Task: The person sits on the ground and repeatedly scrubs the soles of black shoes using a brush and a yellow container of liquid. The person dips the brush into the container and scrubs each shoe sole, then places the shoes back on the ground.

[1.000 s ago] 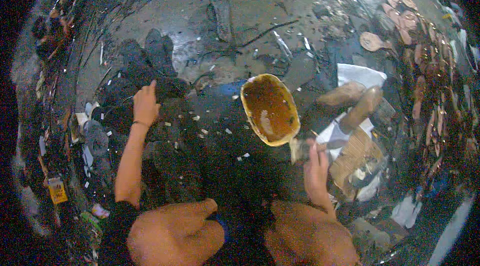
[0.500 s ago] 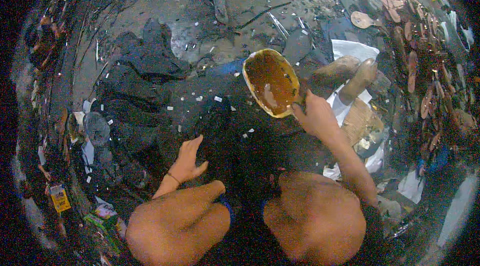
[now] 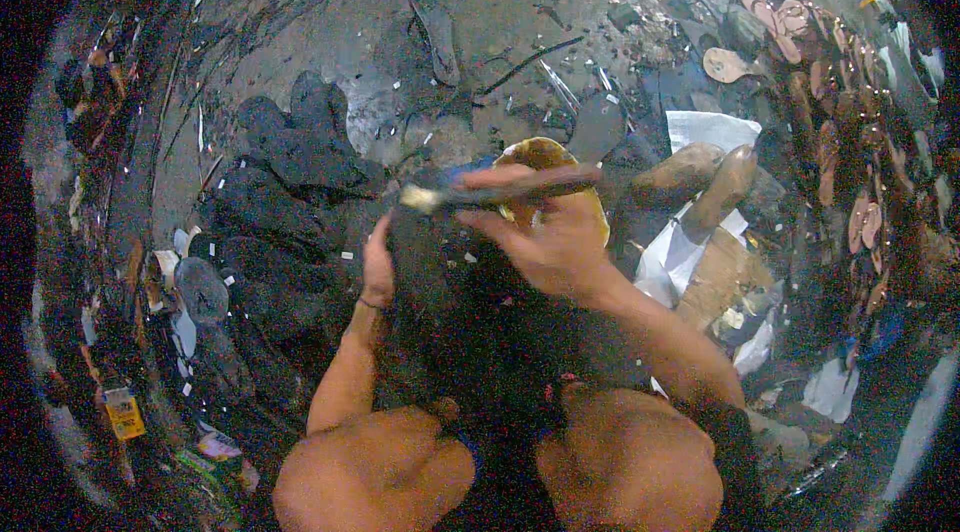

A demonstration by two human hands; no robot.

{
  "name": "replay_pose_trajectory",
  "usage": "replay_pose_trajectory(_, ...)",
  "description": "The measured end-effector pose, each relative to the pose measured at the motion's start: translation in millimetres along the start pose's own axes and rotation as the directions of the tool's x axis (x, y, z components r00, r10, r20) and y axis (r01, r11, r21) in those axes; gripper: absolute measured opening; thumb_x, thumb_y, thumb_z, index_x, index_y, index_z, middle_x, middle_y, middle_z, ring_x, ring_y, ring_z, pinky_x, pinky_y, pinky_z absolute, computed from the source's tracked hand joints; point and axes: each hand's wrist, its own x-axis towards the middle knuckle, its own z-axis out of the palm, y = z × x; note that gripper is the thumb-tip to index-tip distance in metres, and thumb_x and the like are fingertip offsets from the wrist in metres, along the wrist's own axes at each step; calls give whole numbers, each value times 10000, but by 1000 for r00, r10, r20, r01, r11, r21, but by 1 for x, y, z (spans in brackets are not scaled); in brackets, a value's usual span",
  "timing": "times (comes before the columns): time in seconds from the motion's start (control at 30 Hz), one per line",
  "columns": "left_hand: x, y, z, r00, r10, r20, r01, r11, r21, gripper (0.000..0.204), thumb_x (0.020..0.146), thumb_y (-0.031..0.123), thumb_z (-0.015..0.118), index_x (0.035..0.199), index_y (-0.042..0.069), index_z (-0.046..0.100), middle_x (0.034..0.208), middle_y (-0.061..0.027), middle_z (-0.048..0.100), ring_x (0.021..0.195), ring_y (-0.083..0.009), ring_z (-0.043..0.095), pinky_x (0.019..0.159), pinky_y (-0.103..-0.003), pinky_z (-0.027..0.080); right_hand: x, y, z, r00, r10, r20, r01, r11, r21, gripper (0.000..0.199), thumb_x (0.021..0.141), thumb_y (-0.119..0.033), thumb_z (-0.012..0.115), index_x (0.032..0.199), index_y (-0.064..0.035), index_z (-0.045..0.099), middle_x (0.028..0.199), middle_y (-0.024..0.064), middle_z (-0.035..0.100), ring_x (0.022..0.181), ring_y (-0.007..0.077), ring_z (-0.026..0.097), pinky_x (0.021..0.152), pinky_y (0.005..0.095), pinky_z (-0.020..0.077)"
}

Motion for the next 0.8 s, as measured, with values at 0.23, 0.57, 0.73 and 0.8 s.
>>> replay_pose_trajectory(0.23,-46,27,12,985,147,94,-136,984,-113,522,1053,376,335,1353,0,538,1273,-159,634,1099,-282,652,955,-428,543,11,-4,45,969,-231,92,229,973,34,263,855,-54,685,1114,-102,689,1080,143,708,999,342,676,833,408,537)
replay_pose_trajectory(0.57,-38,9,-10,989,16,148,53,889,-454,631,1019,506,335,1443,55,458,1409,-155,538,1272,-311,524,1113,-475,399,-20,-17,40,974,-6,225,7,1000,-6,197,873,-101,726,1055,-37,684,1002,141,720,988,271,688,819,396,533)
replay_pose_trajectory(0.73,-45,16,55,955,150,254,-27,901,-432,573,1034,415,322,1441,35,457,1458,-153,493,1323,-327,469,1139,-496,357,58,5,7,991,-47,-123,6,950,-313,237,881,-153,733,1081,-38,675,995,142,721,898,245,697,813,374,536)
replay_pose_trajectory(0.8,-42,27,42,984,138,112,-91,933,-349,554,1037,413,350,1430,44,479,1425,-152,526,1268,-316,530,1092,-475,426,68,8,0,990,35,-133,-62,976,-207,253,886,-162,739,1093,-32,672,972,134,726,860,203,694,796,359,537)
